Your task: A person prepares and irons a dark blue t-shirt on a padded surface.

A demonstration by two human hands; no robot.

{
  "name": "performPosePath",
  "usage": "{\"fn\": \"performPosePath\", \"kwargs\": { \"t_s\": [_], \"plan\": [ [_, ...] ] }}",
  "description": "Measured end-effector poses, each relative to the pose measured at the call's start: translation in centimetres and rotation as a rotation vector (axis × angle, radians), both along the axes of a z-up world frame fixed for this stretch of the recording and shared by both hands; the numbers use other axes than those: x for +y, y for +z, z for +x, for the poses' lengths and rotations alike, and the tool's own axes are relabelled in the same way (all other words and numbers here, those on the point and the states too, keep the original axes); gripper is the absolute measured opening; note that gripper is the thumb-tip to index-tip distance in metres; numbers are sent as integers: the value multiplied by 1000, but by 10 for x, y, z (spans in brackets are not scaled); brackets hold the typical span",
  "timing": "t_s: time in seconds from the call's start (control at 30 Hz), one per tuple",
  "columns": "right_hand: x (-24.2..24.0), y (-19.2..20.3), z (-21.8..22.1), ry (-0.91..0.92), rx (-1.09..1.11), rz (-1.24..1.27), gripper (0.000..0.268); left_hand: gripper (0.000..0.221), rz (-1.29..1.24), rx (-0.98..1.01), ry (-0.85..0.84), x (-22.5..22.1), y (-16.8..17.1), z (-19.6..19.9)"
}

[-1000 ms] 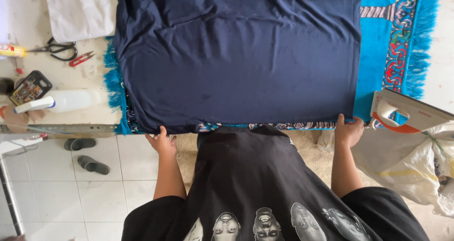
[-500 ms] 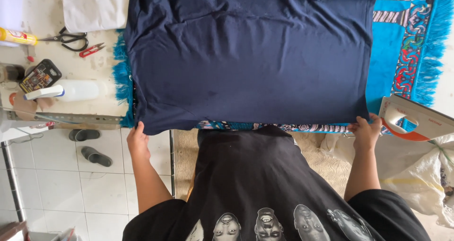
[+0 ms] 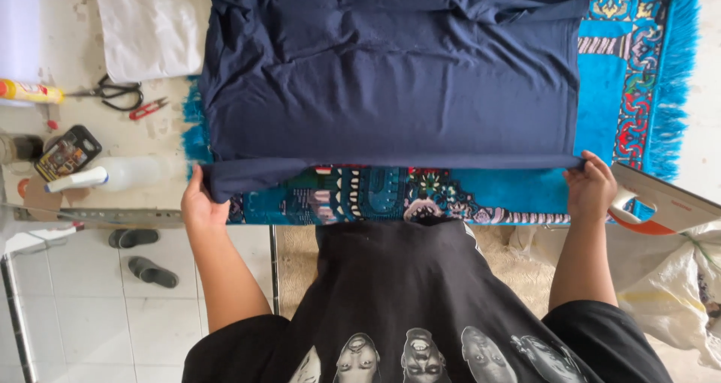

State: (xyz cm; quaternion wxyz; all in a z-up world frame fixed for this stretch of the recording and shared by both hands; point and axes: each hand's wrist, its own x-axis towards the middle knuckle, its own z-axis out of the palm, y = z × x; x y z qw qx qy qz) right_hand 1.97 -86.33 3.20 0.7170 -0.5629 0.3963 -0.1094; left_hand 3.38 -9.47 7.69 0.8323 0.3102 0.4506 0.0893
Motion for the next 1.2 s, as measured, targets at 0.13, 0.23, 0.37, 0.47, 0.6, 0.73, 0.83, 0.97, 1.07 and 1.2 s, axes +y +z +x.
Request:
{"fn": "performPosePath", "kwargs": {
  "t_s": [0.13, 0.23, 0.37, 0.47, 0.6, 0.73, 0.83, 0.97, 1.07, 1.2],
  "plan": [
    [-4, -8, 52, 17, 4, -26, 22, 43, -69, -18, 54, -5, -14, 47],
    [-4, -9, 74, 26, 58, -55, 27, 47, -156, -59, 58, 0, -41, 68],
    [4, 3, 116, 92, 112, -33, 29, 44, -121, -52, 118, 1, -51, 105],
    [4, -4, 121, 100, 191, -15, 29, 46, -120, -16, 129, 6, -61, 118],
    [4, -15, 125, 58, 197, 23, 34, 33, -76, 63, 180, 16, -80, 143],
    [3, -20, 136, 78, 241, 22, 33, 27, -7, 66, 178, 7, -65, 168],
    [-4, -31, 148, 62, 195, 46, 31, 35, 5, 113, 193, -3, -50, 185],
    [-4, -33, 164, 42, 198, 54, 31, 34, 63, 134, 146, -7, -38, 209],
    [2, -31, 171, 33, 186, 93, 34, 30, 58, 23, 5, 6, -43, 220],
    [-30, -79, 164, 71, 33, 226, 63, 72, 83, -495, -333, 39, -41, 209]
  ]
}}
